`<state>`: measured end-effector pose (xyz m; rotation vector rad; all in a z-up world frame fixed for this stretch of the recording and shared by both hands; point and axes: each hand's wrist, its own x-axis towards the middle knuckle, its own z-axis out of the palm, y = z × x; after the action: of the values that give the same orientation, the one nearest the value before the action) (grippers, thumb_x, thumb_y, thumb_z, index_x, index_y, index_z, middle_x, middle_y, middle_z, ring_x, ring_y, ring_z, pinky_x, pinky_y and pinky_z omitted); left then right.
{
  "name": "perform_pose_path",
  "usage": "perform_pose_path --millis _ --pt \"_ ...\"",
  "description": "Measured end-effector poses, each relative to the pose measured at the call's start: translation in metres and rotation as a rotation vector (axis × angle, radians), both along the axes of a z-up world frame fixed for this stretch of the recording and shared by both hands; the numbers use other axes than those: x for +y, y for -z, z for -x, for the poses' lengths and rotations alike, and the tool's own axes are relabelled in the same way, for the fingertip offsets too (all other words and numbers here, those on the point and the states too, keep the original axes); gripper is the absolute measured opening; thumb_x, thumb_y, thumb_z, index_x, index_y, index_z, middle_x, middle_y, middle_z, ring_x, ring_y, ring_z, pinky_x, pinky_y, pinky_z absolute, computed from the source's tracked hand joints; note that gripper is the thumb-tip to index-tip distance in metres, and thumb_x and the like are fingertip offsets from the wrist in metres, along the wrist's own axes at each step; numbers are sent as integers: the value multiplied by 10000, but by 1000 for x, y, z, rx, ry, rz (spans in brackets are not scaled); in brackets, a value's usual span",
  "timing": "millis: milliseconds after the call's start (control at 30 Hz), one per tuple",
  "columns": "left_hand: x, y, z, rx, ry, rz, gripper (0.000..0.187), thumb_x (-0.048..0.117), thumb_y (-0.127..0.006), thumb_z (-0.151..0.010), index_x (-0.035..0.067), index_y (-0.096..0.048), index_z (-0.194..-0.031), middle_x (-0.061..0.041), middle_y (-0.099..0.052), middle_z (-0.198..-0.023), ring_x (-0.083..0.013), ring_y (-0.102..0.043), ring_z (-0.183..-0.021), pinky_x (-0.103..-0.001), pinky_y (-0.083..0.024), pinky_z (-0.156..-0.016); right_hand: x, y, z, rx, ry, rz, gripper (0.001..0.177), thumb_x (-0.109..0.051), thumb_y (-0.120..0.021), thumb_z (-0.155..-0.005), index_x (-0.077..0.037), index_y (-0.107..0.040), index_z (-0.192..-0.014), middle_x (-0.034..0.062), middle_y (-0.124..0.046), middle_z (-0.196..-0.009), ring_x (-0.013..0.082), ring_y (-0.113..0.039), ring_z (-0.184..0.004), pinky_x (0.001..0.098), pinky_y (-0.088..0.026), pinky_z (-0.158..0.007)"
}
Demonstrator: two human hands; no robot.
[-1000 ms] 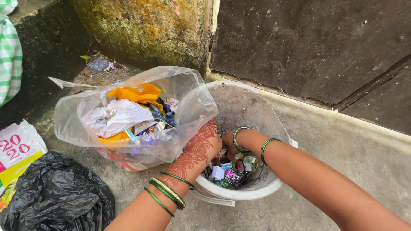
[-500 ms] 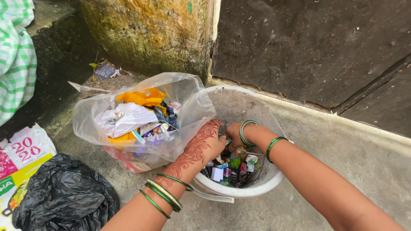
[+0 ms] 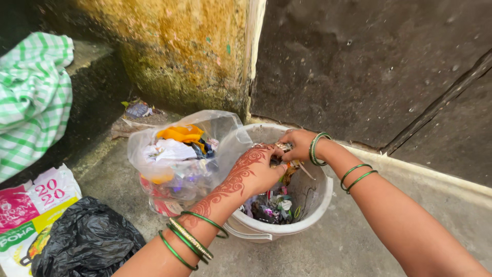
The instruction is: The person sorts household waste by picking items from a plastic bag and placing them into a white bucket, then empties the bucket back into the bag.
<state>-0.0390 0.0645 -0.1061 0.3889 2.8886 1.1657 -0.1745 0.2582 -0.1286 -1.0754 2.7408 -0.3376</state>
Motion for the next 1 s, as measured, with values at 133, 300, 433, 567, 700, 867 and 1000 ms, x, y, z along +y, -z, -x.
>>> perform_pose_path --millis 133,300,433,567,700,867,1000 --pt "-8 -27 -17 83 -34 2 376 348 -699 -835 173 -703 -1169 -96 -661 -1253 -300 -610 -1200 -416 -462 -1031 4 -41 -3 -182 262 72 502 -236 -824 -712 -124 -741 -1195 72 -690 -1138 259 -751 -842 385 -605 -714" --pt "-35 -54 -22 301 -113 71 316 321 -692 -845 163 -724 -1116 -107 -691 -1202 -307 -626 -1175 -435 -472 -1015 10 -82 1 -129 247 247 501 -216 -830 -713 -100 -743 -1193 59 -706 -1083 195 -720 -800 356 -603 -674" --pt "-64 -73 -26 377 -223 232 261 327 -679 -859 174 -747 -1058 -108 -718 -1095 -309 -635 -1121 -460 -463 -994 5 -119 2 -138 205 348 434 -202 -828 -756 -96 -755 -1170 43 -714 -1060 134 -713 -829 331 -613 -701" --pt "-93 -86 -30 466 -270 401 248 346 -661 -862 185 -751 -1027 -79 -735 -1034 -280 -647 -1087 -457 -444 -976 -6 -155 -5 -159 271 396 385 -176 -807 -791 -106 -756 -1167 28 -767 -963 133 -729 -810 326 -613 -717" --pt "-114 -103 -41 350 -301 525 278 390 -650 -876 200 -752 -1051 -69 -734 -1062 -270 -631 -1125 -449 -410 -1014 -18 -186 -7 -89 182 484 365 -150 -806 -819 -88 -756 -1176 29 -756 -947 126 -685 -812 332 -580 -704" --pt "-129 -124 -58 41 -222 712 412 536 -654 -867 263 -748 -1160 -76 -681 -1245 -261 -527 -1310 -431 -311 -1138 -42 -229 -16 -161 189 584 376 -130 -774 -809 -81 -731 -1180 35 -772 -949 130 -739 -788 316 -640 -703" --pt "-143 -116 -53 207 -336 782 393 455 -669 -873 202 -731 -1167 -136 -549 -1435 -307 -420 -1404 -458 -308 -1101 -72 -231 -30 -203 123 609 370 -131 -786 -820 -65 -744 -1182 41 -773 -949 130 -730 -772 307 -632 -693"
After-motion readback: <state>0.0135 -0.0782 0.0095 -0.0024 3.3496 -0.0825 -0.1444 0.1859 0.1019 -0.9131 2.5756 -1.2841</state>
